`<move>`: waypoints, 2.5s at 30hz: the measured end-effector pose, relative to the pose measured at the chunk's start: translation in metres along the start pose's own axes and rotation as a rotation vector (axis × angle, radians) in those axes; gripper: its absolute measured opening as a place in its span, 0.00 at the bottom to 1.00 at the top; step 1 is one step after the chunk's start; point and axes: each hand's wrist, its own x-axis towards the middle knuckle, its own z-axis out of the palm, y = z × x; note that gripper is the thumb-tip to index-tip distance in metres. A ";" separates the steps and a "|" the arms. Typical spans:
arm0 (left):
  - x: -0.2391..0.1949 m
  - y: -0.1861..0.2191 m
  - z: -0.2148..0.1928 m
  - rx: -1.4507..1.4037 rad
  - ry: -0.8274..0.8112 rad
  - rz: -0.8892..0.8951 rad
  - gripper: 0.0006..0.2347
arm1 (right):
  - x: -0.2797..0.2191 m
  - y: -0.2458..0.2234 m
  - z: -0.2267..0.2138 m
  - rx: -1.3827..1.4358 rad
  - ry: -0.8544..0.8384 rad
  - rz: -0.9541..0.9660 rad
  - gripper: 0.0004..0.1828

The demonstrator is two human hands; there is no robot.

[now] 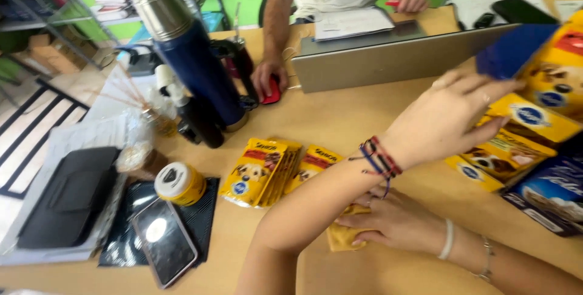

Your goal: Cleaning individual pet food pouches with a cloth and organizing them on a desk.

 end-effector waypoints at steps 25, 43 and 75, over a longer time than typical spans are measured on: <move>0.120 -0.039 0.032 -0.150 -0.042 -0.033 0.22 | 0.004 0.000 0.011 0.148 -0.047 0.114 0.17; 0.119 0.008 -0.007 -0.422 0.348 -0.023 0.08 | -0.001 0.003 0.019 0.114 -0.009 0.111 0.18; -0.140 -0.002 -0.081 -0.321 0.145 -0.792 0.07 | 0.008 -0.051 -0.021 -0.126 -0.165 0.000 0.31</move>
